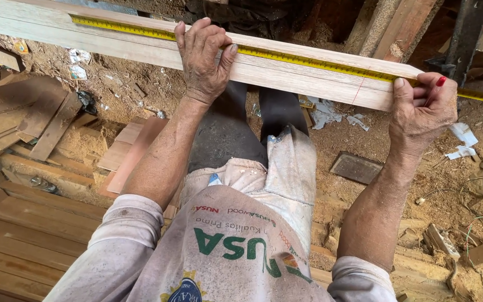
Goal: Measuring a wooden board with a tape measure and marking it with a pencil.
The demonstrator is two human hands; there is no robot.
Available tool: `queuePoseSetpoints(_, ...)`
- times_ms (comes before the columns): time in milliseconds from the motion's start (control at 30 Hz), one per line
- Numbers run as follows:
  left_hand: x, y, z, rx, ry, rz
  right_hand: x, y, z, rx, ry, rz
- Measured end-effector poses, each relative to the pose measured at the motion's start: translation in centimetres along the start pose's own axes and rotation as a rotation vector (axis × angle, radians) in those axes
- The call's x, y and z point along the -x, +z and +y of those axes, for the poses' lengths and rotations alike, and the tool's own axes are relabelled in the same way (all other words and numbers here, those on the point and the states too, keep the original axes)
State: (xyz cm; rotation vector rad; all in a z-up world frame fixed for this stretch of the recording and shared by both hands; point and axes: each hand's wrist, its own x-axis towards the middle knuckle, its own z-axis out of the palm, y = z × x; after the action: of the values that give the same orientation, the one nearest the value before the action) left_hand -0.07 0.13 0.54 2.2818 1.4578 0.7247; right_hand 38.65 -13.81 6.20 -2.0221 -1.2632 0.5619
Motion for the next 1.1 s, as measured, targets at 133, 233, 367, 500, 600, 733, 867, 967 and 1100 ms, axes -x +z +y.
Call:
queuePoseSetpoints(133,0.0,0.0,0.0,0.0,-0.001,0.002,-0.1,0.0,-0.4,-0.018,0.024,-0.014)
queuePoseSetpoints(233,0.1,0.0,0.0,0.001,0.012,0.018,0.0,-0.1,-0.5,-0.006,0.017,-0.012)
queuePoseSetpoints(367,0.0,0.0,0.0,-0.007,0.015,0.009,0.0,-0.1,-0.5,-0.013,0.022,-0.019)
queuePoseSetpoints(500,0.0,0.0,-0.1,-0.004,0.016,0.009,0.1,0.1,0.3,-0.004,0.032,-0.007)
queuePoseSetpoints(600,0.0,0.0,-0.1,-0.011,0.016,0.008,0.1,0.0,0.2,-0.028,0.053,-0.016)
queuePoseSetpoints(733,0.0,0.0,-0.1,-0.011,0.019,0.005,0.0,0.1,0.1,-0.015,0.024,-0.011)
queuePoseSetpoints(867,0.0,0.0,-0.1,-0.014,0.025,0.008,0.1,0.2,0.5,-0.009,0.037,-0.002)
queuePoseSetpoints(967,-0.1,-0.1,-0.1,-0.015,0.026,0.008,0.1,0.2,0.7,-0.003,0.037,0.003)
queuePoseSetpoints(1100,0.0,0.0,-0.1,-0.009,0.029,0.017,0.0,0.1,0.2,0.016,0.027,0.001)
